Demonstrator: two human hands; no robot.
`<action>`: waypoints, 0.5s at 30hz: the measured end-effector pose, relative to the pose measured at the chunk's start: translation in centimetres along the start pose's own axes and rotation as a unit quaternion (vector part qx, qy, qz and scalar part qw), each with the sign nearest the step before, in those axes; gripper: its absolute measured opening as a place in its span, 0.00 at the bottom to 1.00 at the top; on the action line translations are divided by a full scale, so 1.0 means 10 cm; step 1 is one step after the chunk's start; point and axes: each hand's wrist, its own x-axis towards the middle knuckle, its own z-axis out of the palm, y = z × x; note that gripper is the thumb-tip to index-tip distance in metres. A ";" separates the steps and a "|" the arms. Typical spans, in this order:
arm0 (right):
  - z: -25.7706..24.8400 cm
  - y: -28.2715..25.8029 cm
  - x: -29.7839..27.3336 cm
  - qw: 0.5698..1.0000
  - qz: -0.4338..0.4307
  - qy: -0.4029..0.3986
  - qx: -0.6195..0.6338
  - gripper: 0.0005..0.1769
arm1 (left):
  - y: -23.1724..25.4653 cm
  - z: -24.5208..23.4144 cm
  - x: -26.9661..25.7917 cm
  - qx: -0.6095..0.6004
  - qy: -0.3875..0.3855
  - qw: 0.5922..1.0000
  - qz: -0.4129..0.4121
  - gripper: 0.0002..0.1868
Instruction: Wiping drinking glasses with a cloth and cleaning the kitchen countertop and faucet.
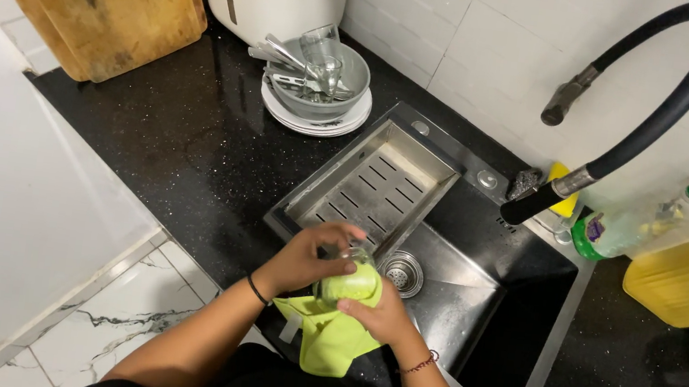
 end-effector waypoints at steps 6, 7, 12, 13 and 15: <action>-0.14 0.24 0.03 0.992 -0.036 0.096 -0.072 0.23 | 0.05 0.11 0.07 -0.195 -0.070 0.955 -0.212 0.15; -0.18 0.31 0.07 0.992 -0.035 0.098 -0.072 0.23 | -0.05 0.15 0.03 -0.196 -0.072 0.954 -0.213 0.15; -0.36 0.27 0.03 0.899 -0.104 0.413 0.104 0.13 | -0.46 0.30 -0.02 -0.298 0.199 0.881 -0.310 0.12; -0.23 0.17 0.04 0.898 -0.104 0.414 0.103 0.13 | -0.45 0.36 0.02 -0.299 0.198 0.880 -0.310 0.12; 0.04 -0.02 0.06 0.904 -0.245 0.350 -0.033 0.18 | -0.44 0.47 0.08 -0.221 0.282 0.925 -0.125 0.17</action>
